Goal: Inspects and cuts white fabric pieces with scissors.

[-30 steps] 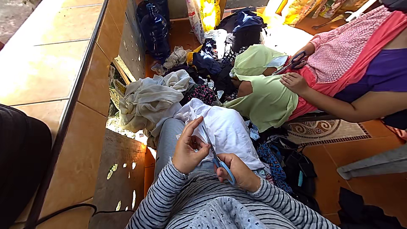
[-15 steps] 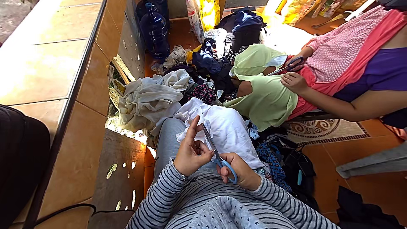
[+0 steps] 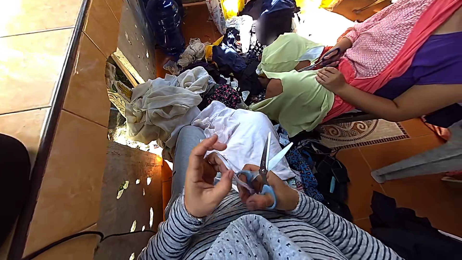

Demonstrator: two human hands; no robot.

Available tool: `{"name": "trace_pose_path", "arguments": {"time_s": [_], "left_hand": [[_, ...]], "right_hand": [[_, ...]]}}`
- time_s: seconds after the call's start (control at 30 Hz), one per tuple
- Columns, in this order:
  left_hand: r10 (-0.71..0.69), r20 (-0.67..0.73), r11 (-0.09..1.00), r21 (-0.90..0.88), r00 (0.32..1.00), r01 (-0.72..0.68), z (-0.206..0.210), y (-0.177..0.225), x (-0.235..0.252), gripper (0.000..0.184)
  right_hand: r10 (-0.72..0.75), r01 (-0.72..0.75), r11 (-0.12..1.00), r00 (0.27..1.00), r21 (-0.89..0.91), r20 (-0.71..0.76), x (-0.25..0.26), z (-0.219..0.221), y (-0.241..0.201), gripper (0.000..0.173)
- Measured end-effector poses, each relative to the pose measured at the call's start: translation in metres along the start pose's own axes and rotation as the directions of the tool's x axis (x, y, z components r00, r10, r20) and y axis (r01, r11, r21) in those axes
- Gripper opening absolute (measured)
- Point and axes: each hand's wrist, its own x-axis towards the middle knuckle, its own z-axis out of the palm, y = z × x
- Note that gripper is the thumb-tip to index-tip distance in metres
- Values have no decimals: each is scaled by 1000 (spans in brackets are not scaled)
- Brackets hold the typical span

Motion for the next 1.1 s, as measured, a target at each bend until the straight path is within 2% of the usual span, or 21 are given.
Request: {"name": "trace_pose_path", "arguments": {"time_s": [0.03,0.1,0.2,0.23,0.3,0.4,0.47,0.53,0.6,0.63,0.7,0.73,0.8,0.87,0.97,1.1], "left_hand": [[-19,-58,999,25,998,20,-6,-4,2,63],[-143,-97,983,103,985,152,-25,-21,3,65],[-420,-150,849,284,895,446,-53,-53,1,54],[-497,-186,779,334,848,530,-59,-61,2,50],[-575,-236,658,435,783,614,-64,-77,7,42],[-583,-202,501,673,787,543,-63,-97,23,39],[-612,-129,374,821,780,430,-61,-115,36,42],[-699,-86,241,906,710,347,-57,-131,48,40],[-756,-63,181,936,652,301,-55,-138,58,30],[-758,-34,207,935,652,289,-54,-136,63,28],[-714,88,357,899,695,254,-50,-123,71,27],[-654,174,465,860,736,210,-47,-114,73,26],[-484,347,662,746,803,76,-36,-93,76,24],[-321,489,764,640,811,-84,-22,-70,78,22],[-156,604,804,537,782,-254,2,-37,78,20],[-74,577,773,549,813,-318,3,-12,82,19]], "right_hand": [[2,-2,1000,996,0,-85,-1,-3,-5,26],[-90,54,990,952,-127,-293,-5,-20,-20,24],[-352,95,890,766,-446,-538,-17,-61,-54,29],[-423,57,836,701,-546,-574,-21,-73,-67,29],[-491,-121,721,607,-682,-626,-33,-89,-89,30],[-382,-494,576,541,-651,-749,-43,-96,-102,35],[-313,-584,553,516,-595,-797,-44,-93,-97,38],[-336,-597,530,504,-602,-795,-42,-89,-88,38],[-360,-613,483,512,-625,-780,-41,-86,-83,41],[-370,-623,457,516,-635,-773,-40,-84,-80,45],[-389,-608,430,543,-668,-744,-38,-84,-77,50],[-387,-566,452,572,-690,-723,-37,-84,-75,49],[-366,-384,579,666,-719,-650,-28,-83,-70,47],[-350,-151,691,785,-706,-511,-11,-77,-63,45],[-329,67,735,905,-674,-269,16,-62,-58,37],[-256,74,774,945,-629,-205,35,-54,-67,23]]}}
